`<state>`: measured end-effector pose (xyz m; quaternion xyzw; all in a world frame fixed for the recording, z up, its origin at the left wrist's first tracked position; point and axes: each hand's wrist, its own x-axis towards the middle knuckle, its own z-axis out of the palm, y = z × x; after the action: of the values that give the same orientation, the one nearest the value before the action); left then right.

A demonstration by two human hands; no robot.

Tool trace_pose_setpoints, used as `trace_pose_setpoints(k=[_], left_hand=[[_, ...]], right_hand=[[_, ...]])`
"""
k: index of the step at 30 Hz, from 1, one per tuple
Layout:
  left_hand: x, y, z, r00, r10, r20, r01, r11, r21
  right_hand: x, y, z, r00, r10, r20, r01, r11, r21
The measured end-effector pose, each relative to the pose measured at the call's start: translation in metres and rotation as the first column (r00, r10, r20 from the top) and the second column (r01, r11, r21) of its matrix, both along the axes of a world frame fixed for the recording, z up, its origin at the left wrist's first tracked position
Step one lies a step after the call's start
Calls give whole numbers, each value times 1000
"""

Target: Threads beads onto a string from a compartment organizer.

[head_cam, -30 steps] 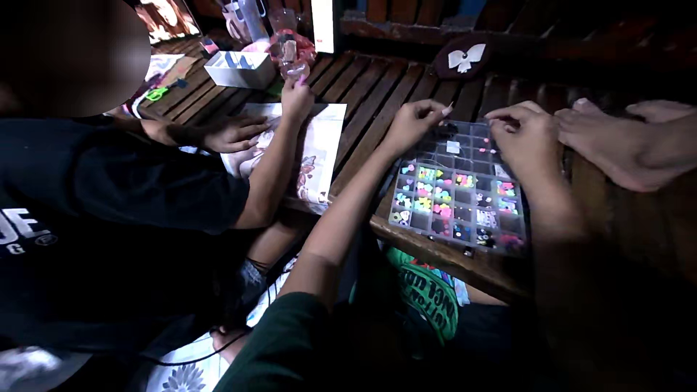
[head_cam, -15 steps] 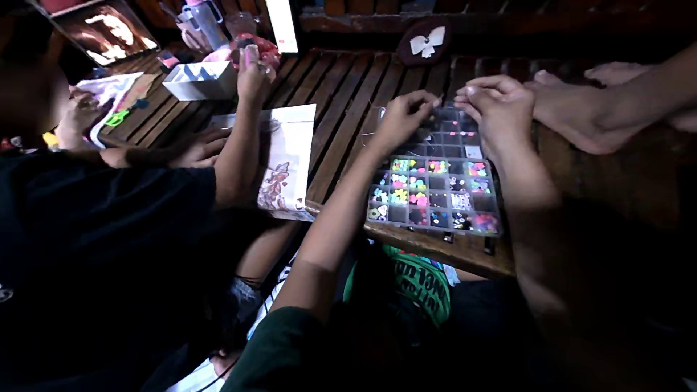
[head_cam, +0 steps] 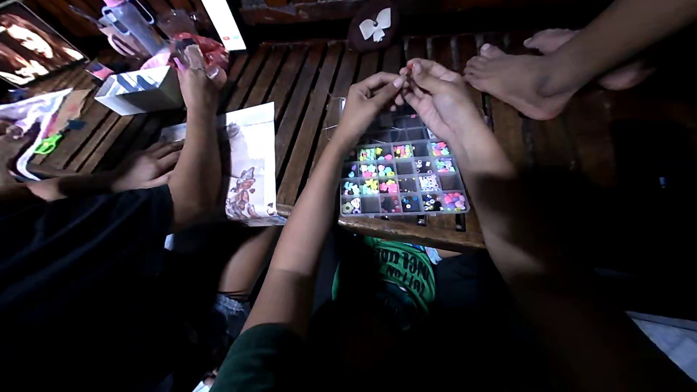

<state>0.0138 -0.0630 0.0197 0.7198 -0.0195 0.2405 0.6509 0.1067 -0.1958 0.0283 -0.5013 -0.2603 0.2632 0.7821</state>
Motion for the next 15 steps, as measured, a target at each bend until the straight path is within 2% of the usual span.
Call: trace_pose_setpoints(k=[15], left_hand=[[1, -1, 1, 1000, -15, 5, 15, 1000, -3]], right_hand=[[2, 0, -2, 1000, 9, -12, -9, 1000, -17]])
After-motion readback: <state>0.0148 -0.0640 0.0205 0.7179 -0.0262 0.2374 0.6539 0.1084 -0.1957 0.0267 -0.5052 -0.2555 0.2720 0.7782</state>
